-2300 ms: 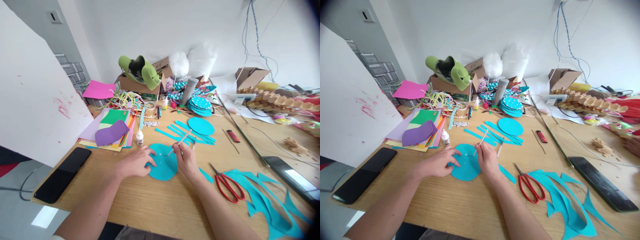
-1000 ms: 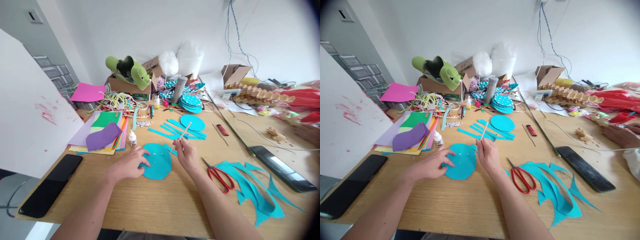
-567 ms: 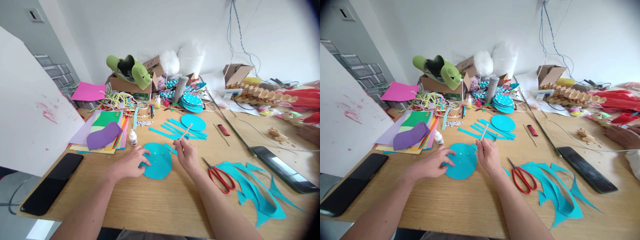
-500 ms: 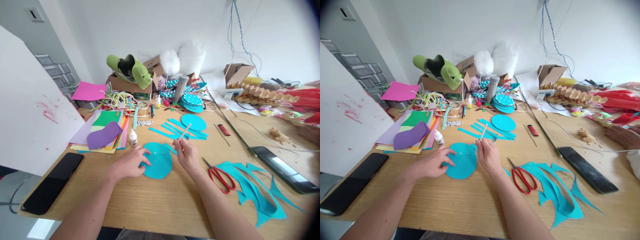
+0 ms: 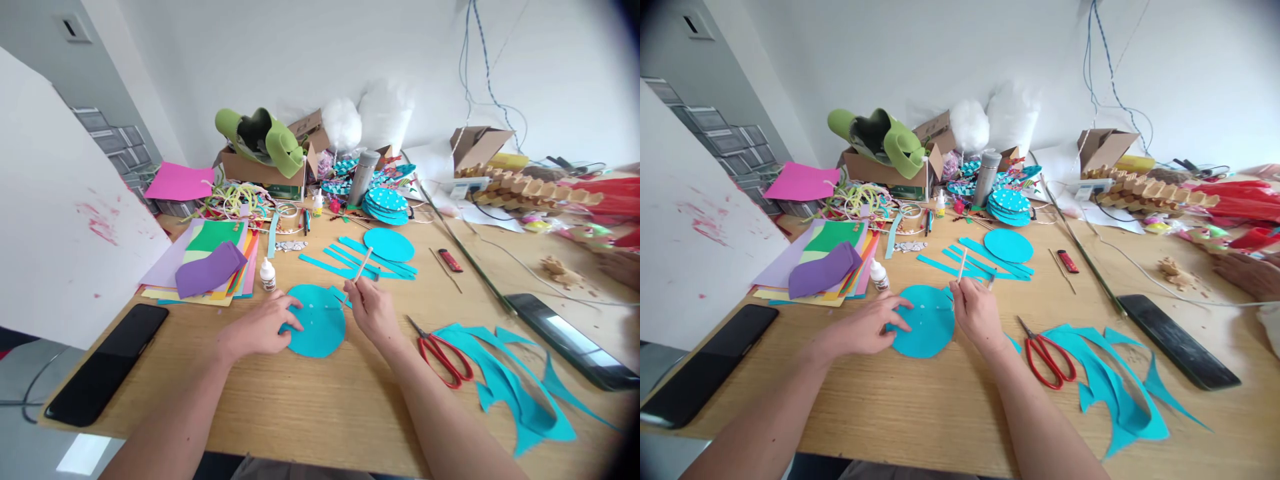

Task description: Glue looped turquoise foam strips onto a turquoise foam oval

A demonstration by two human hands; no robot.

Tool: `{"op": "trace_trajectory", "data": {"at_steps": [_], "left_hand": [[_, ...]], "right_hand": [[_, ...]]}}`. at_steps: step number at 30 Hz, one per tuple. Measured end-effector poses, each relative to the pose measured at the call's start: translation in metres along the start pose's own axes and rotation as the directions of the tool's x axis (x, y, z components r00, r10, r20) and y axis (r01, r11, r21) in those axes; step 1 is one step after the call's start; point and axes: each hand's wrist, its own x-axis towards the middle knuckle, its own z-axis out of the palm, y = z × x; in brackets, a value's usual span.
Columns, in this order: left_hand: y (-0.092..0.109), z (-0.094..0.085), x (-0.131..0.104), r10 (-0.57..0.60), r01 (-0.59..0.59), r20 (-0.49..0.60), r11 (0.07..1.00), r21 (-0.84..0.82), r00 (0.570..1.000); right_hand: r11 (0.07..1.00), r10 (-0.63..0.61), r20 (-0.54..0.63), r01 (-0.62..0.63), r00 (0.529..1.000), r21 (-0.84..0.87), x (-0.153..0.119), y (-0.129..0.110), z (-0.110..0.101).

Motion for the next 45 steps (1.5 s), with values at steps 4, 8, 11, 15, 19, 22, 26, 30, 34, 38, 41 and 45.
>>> {"op": "trace_trajectory", "data": {"at_steps": [4, 8, 11, 15, 19, 22, 26, 30, 34, 38, 41, 45], "left_hand": [[0.001, -0.001, 0.0, -0.007, 0.007, 0.005, 1.0, 0.005, 1.0], [0.0, -0.001, 0.001, 0.006, -0.006, -0.009, 1.0, 0.018, 1.0], [0.0, -0.001, 0.0, 0.006, -0.005, -0.01, 1.0, 0.022, 1.0], [0.0, 0.0, 0.0, 0.015, -0.015, -0.011, 1.0, 0.018, 1.0], [0.0, 0.0, 0.0, 0.013, -0.013, -0.006, 1.0, 0.006, 1.0], [0.001, -0.001, 0.001, 0.007, -0.007, 0.002, 1.0, 0.002, 1.0], [0.002, -0.002, 0.0, 0.001, -0.001, 0.003, 1.0, 0.006, 1.0], [0.001, 0.0, 0.0, -0.001, 0.001, 0.005, 1.0, 0.007, 1.0], [-0.001, 0.0, 0.0, 0.008, -0.008, 0.002, 1.0, -0.007, 1.0], [0.0, -0.001, 0.0, -0.004, 0.004, 0.009, 1.0, 0.0, 1.0], [0.001, -0.002, 0.0, -0.007, 0.007, 0.013, 1.0, 0.003, 1.0], [0.001, -0.002, 0.0, -0.003, 0.003, 0.007, 1.0, 0.005, 1.0]], "right_hand": [[0.994, 0.035, -0.018, -0.033, 0.999, 0.106, -0.002, -0.005, 0.0], [0.951, 0.016, 0.088, -0.042, 0.996, 0.306, -0.006, -0.013, 0.007], [0.936, -0.033, 0.164, -0.027, 0.986, 0.352, -0.009, -0.017, 0.016], [0.945, -0.063, 0.183, 0.0, 0.981, 0.326, -0.01, -0.017, 0.021], [0.953, -0.044, 0.156, -0.005, 0.987, 0.303, -0.008, -0.017, 0.019], [0.953, -0.048, 0.158, -0.002, 0.986, 0.303, -0.007, -0.018, 0.019], [0.955, -0.054, 0.153, 0.006, 0.987, 0.296, -0.007, -0.018, 0.018], [0.961, 0.003, 0.063, -0.02, 0.998, 0.276, -0.006, -0.014, 0.01], [0.966, 0.12, -0.03, -0.11, 0.992, 0.236, -0.003, -0.007, -0.001], [0.977, 0.137, -0.044, -0.128, 0.99, 0.17, 0.001, -0.002, -0.007], [0.99, 0.091, -0.029, -0.087, 0.995, 0.111, 0.001, 0.001, -0.005], [0.998, 0.048, 0.011, -0.049, 0.999, 0.031, 0.001, 0.002, -0.002]]}}
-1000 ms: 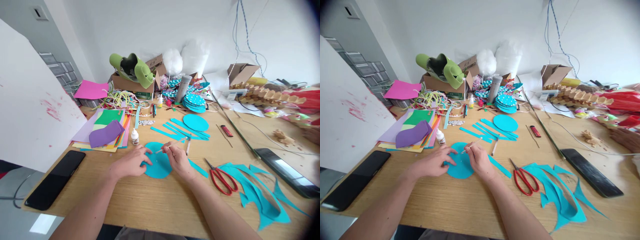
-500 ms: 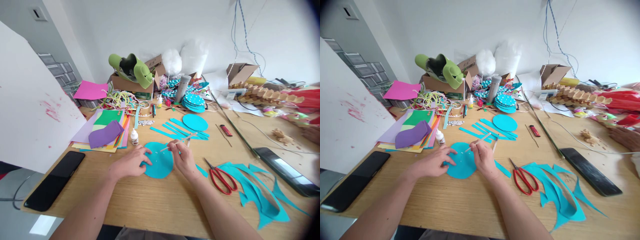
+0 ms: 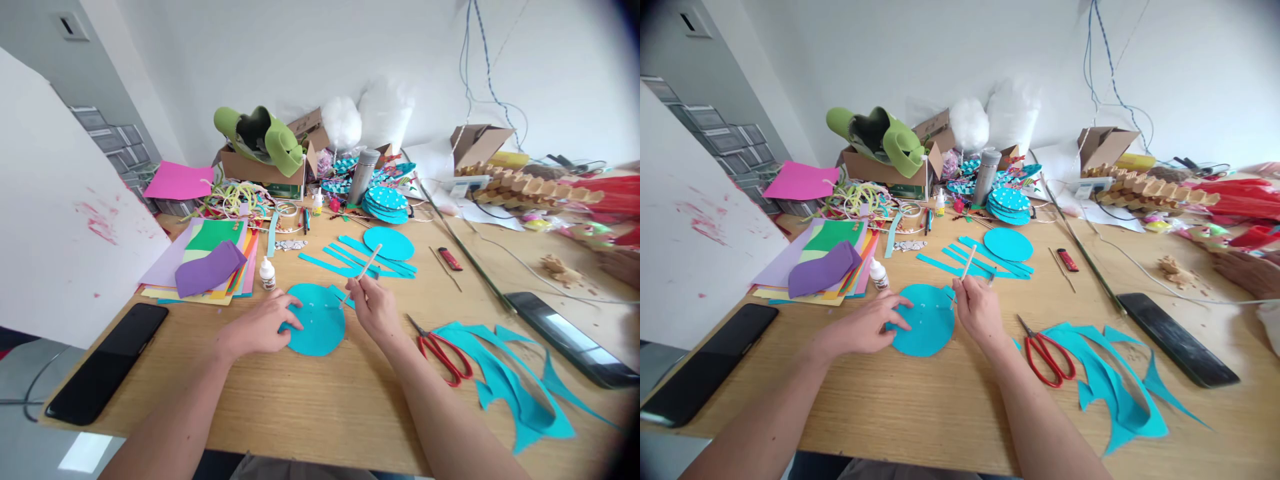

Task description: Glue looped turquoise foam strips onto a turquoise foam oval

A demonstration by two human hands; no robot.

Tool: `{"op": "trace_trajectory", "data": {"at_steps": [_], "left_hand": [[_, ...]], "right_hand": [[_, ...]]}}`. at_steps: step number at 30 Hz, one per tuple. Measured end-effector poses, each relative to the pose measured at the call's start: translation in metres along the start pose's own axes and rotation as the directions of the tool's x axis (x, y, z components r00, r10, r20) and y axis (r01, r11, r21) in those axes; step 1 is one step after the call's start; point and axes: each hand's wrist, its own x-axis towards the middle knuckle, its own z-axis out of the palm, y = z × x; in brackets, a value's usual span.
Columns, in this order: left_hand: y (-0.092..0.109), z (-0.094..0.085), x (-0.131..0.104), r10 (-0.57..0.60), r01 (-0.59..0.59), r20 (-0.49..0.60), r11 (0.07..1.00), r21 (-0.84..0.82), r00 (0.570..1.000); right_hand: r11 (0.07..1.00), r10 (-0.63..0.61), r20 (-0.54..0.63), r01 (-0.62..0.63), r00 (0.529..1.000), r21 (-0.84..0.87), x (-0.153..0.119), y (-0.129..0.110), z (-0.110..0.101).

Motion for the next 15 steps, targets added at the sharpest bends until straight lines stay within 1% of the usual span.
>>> {"op": "trace_trajectory", "data": {"at_steps": [5, 9, 12, 15], "left_hand": [[-0.0013, 0.0012, 0.0, 0.005, -0.005, -0.005, 1.0, 0.01, 1.0], [-0.0012, 0.0014, 0.0, 0.001, -0.001, -0.007, 1.0, 0.011, 1.0], [-0.0005, 0.0009, 0.0003, -0.008, 0.008, 0.004, 1.0, 0.009, 1.0], [-0.0003, 0.0006, 0.0008, -0.006, 0.006, 0.006, 1.0, 0.012, 1.0]], "right_hand": [[1.0, -0.009, -0.018, 0.009, 1.0, -0.012, -0.0004, -0.0003, 0.001], [1.0, -0.006, -0.008, 0.006, 1.0, -0.009, -0.0006, -0.0005, 0.0005], [0.999, -0.003, -0.034, 0.005, 0.999, 0.044, -0.0018, -0.0027, 0.0001], [0.995, -0.02, -0.012, 0.021, 1.0, 0.1, -0.0038, -0.0053, 0.002]]}}
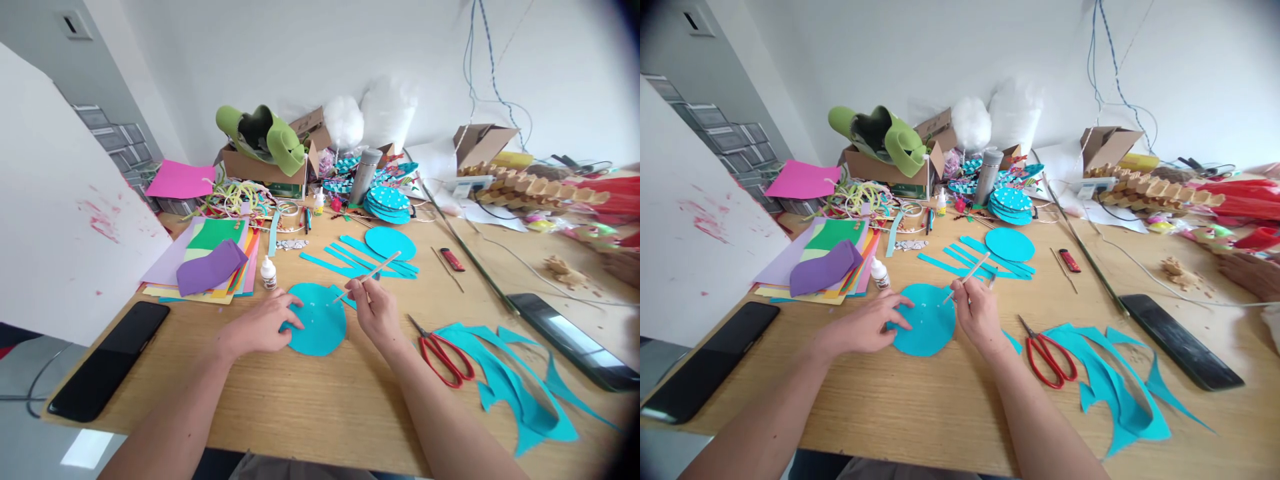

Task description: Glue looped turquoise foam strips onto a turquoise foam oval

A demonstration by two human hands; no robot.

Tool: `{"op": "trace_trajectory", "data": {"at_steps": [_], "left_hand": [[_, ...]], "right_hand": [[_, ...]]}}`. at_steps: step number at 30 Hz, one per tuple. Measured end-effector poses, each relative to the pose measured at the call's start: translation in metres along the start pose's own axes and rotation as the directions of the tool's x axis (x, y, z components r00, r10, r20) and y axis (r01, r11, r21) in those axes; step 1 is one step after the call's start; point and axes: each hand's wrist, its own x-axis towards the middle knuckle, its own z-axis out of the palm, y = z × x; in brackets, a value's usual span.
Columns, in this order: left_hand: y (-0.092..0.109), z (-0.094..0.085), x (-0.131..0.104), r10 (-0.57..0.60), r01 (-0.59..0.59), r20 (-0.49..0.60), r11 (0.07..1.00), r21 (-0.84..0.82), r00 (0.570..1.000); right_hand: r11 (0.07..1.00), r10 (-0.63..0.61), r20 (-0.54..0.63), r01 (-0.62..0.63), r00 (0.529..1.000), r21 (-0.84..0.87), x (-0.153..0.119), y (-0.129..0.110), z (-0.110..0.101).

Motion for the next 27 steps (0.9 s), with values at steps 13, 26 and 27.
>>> {"op": "trace_trajectory", "data": {"at_steps": [13, 26, 27], "left_hand": [[0.0, 0.001, -0.001, 0.012, -0.012, -0.006, 1.0, 0.013, 1.0], [0.0, 0.0, -0.001, 0.02, -0.02, -0.014, 1.0, 0.017, 1.0], [0.0, 0.0, -0.001, 0.018, -0.018, -0.014, 1.0, 0.018, 1.0]], "right_hand": [[0.998, -0.054, 0.091, 0.051, 0.994, 0.037, -0.004, 0.002, 0.01], [0.983, -0.068, 0.164, 0.039, 0.984, 0.177, -0.007, -0.008, 0.021], [0.984, -0.065, 0.167, 0.035, 0.984, 0.174, -0.007, -0.009, 0.02]]}}
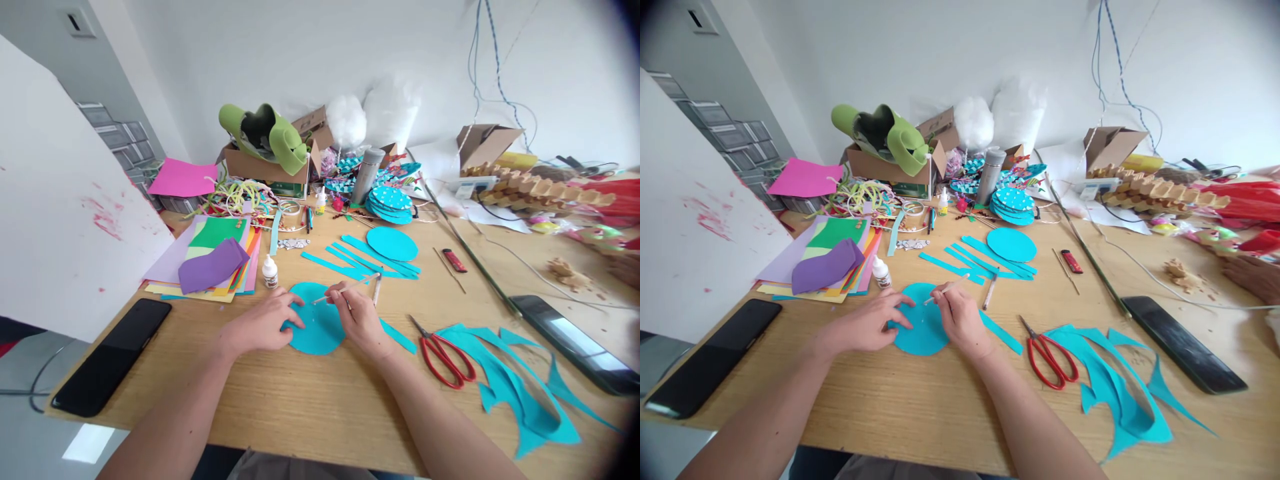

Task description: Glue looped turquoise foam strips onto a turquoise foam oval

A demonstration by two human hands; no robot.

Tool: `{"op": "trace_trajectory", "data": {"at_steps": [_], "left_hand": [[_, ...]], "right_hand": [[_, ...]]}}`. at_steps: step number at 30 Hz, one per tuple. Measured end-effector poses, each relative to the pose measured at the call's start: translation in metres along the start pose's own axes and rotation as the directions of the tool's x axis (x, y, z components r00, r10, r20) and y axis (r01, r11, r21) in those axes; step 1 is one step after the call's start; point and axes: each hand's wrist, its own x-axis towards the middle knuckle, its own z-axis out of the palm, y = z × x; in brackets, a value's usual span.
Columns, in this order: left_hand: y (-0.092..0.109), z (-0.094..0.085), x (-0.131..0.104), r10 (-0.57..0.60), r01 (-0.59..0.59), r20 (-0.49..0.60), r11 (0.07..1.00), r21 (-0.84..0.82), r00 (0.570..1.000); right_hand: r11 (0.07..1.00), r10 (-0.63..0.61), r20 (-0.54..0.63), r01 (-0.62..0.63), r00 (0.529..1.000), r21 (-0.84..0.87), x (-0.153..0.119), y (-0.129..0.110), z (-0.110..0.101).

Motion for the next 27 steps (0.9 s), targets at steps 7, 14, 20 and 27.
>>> {"op": "trace_trajectory", "data": {"at_steps": [7, 14, 20, 27], "left_hand": [[0.0, 0.0, -0.001, -0.003, 0.002, 0.009, 1.0, 0.01, 1.0], [-0.001, 0.001, 0.0, 0.0, 0.0, 0.012, 1.0, 0.003, 1.0], [0.0, 0.0, 0.0, -0.005, 0.005, 0.011, 1.0, -0.003, 1.0], [-0.001, 0.0, 0.0, 0.001, -0.002, 0.011, 1.0, 0.013, 1.0]], "right_hand": [[0.999, 0.043, -0.075, -0.042, 0.996, 0.015, -0.002, -0.007, -0.013], [0.999, -0.009, 0.015, 0.008, 1.0, 0.037, -0.005, -0.01, -0.01], [1.0, -0.006, 0.098, 0.004, 0.995, 0.015, -0.005, -0.014, -0.006], [1.0, -0.02, 0.081, 0.019, 0.997, 0.005, -0.005, -0.013, -0.005]]}}
